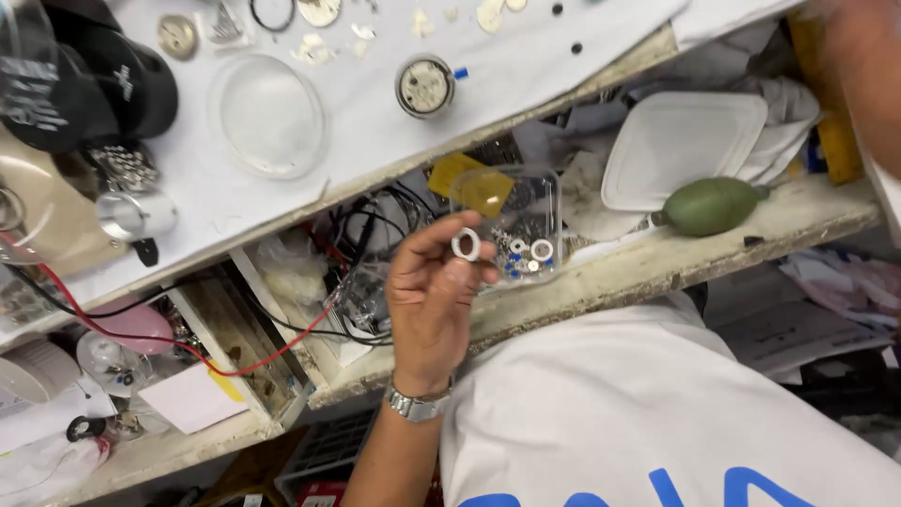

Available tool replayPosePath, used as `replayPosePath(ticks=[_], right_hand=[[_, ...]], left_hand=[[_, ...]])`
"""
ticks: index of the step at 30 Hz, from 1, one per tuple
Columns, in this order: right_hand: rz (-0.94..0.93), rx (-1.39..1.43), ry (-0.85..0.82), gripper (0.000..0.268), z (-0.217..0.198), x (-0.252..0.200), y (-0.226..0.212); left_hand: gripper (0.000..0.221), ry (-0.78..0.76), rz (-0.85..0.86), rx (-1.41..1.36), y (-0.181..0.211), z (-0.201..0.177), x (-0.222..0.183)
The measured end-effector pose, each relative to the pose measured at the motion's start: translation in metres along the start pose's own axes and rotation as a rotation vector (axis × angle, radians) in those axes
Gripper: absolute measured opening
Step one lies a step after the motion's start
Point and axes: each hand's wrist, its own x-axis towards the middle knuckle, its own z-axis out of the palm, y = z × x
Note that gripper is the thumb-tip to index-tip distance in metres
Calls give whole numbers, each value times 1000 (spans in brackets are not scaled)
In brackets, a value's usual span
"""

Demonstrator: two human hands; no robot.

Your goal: Repairing and cleaning delicate watch components using precision tools like tweezers, brushes, and a hand blower.

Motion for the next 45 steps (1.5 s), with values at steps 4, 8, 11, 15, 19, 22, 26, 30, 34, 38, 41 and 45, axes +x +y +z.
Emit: replayPosePath(ticks=[4, 8, 11, 15, 19, 22, 26, 30, 34, 38, 41, 45], right_hand=[[-555, -946, -466, 47, 35, -131, -281], [-318, -1412, -624, 67, 52, -139, -228], [-361, -1148, -548, 50, 50, -140, -193], [-172, -202, -456, 44, 38, -150, -247], [-257, 275, -311, 73, 45, -156, -241], [-319, 359, -290, 65, 48, -153, -254], [-485, 550, -276, 53, 79, -149, -297], [-631, 755, -277, 47, 118, -140, -338], [-554, 748, -286, 41, 118, -139, -335], [-566, 752, -264, 40, 117, -138, -336], [-577, 758, -260, 39, 118, -138, -336], [-553, 786, -250, 50, 119, -139, -335]], left_hand=[[28, 80, 51, 219, 4, 6, -1], [68, 40, 202, 807, 11, 31, 0], [82, -51, 271, 1032, 12, 38, -1], [88, -113, 306, 1089, 8, 46, 1], [93, -82, 240, 1077, 7, 55, 5], [96, -88, 192, 1054, 10, 63, 7], [97, -43, 102, 940, 16, 73, 9], [97, -20, 51, 871, 17, 70, 8], [96, -18, 39, 854, 18, 69, 8], [94, 4, 22, 838, 19, 72, 11], [92, 20, 42, 862, 19, 71, 10], [92, 18, 70, 878, 17, 68, 9]])
